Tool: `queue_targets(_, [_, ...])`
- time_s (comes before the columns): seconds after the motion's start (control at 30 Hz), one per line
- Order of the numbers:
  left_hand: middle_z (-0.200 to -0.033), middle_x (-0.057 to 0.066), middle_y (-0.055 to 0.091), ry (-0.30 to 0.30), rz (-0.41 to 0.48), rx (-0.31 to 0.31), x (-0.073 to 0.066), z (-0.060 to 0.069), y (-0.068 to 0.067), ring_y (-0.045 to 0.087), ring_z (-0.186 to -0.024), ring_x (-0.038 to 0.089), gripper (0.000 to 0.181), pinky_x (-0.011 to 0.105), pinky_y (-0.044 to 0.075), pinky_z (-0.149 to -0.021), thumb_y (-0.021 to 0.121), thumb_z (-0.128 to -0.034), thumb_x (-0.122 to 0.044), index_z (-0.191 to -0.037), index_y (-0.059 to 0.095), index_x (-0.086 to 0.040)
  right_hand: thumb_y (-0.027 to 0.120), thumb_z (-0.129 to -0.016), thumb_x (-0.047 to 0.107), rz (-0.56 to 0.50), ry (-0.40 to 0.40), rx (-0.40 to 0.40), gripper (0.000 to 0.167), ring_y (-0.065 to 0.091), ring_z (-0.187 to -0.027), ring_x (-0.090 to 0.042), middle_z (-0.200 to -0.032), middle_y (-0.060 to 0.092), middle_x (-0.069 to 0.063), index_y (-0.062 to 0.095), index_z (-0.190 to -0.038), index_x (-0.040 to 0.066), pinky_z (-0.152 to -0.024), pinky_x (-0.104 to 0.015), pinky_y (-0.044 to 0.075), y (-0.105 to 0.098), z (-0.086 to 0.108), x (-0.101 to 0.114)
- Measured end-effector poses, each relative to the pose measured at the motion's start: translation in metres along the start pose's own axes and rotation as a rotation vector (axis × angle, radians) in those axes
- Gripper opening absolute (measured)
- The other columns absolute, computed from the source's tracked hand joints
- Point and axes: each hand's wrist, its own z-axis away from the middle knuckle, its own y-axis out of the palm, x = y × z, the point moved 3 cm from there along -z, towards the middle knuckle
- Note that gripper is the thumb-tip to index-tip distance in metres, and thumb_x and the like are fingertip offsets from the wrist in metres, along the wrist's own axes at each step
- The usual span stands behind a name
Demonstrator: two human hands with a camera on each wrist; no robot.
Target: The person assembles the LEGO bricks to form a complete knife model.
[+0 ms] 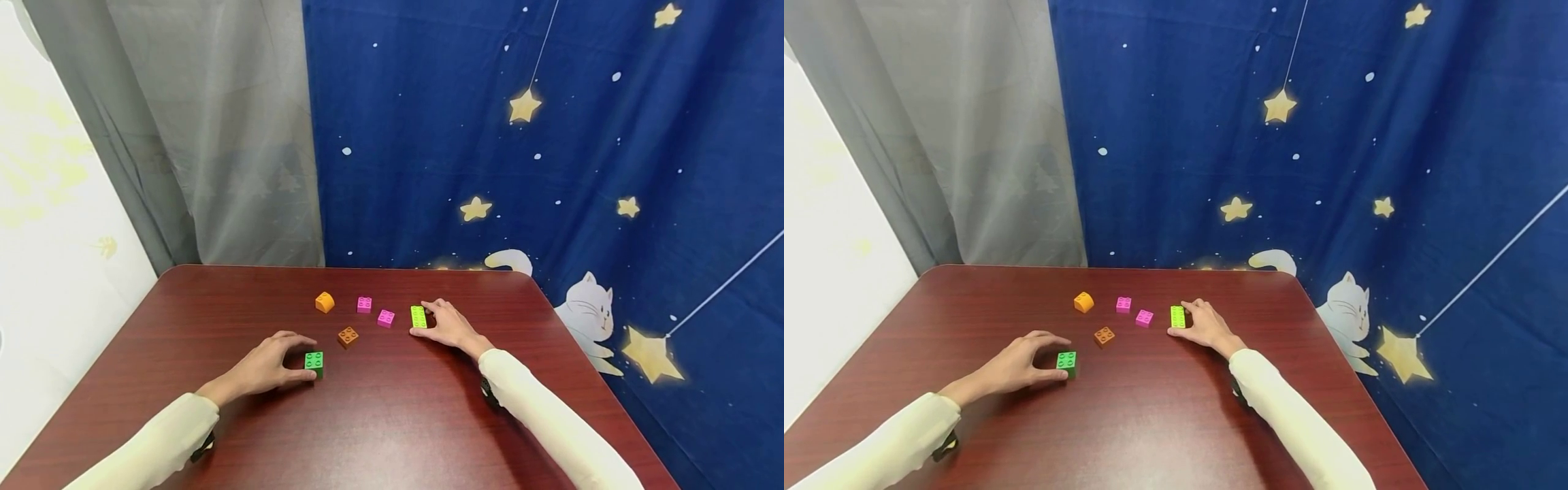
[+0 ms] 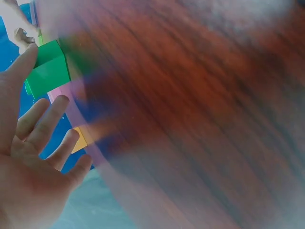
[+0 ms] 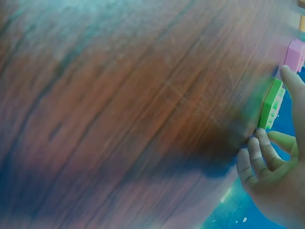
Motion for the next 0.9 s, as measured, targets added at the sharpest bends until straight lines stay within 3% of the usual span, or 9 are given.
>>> queue_targets(0.37, [-0.103, -0.009, 0.068, 0.027, 0.068, -0.004, 0.003, -0.003, 0.001, 0.061, -0.102, 0.015, 0.037, 0.038, 0.054, -0.087, 0.089, -0.0816, -0.045, -0.109, 0.076, -0.024, 0.080, -0.086, 0.030, -0.043, -0.064, -0.025, 0.071, 0.060, -0.106, -0.023, -0.117, 0.065, -0.011, 0.056, -0.147, 0.003, -0.093, -0.040, 0.051, 0.001, -0.003, 0.000])
queue_targets(0.67, [-0.096, -0.013, 0.071, 0.053, 0.120, -0.010, 0.002, -0.005, 0.003, 0.065, -0.095, 0.016, 0.033, 0.035, 0.056, -0.082, 0.091, -0.0810, -0.037, -0.105, 0.077, -0.020, 0.081, -0.088, 0.049, -0.097, 0.011, -0.033, 0.074, 0.062, -0.099, -0.020, -0.114, 0.065, -0.009, 0.061, -0.143, 0.004, -0.088, -0.038, 0.053, 0.000, -0.006, 0.008])
queue_targets(0.9, [-0.095, -0.014, 0.071, 0.034, 0.123, 0.008, -0.001, -0.008, 0.006, 0.063, -0.094, 0.013, 0.033, 0.033, 0.055, -0.083, 0.090, -0.0814, -0.038, -0.106, 0.077, -0.020, 0.084, -0.088, 0.036, -0.114, 0.020, -0.056, 0.059, 0.064, -0.094, -0.020, -0.111, 0.068, -0.010, 0.068, -0.134, 0.003, -0.084, -0.036, 0.055, 0.000, -0.014, 0.008])
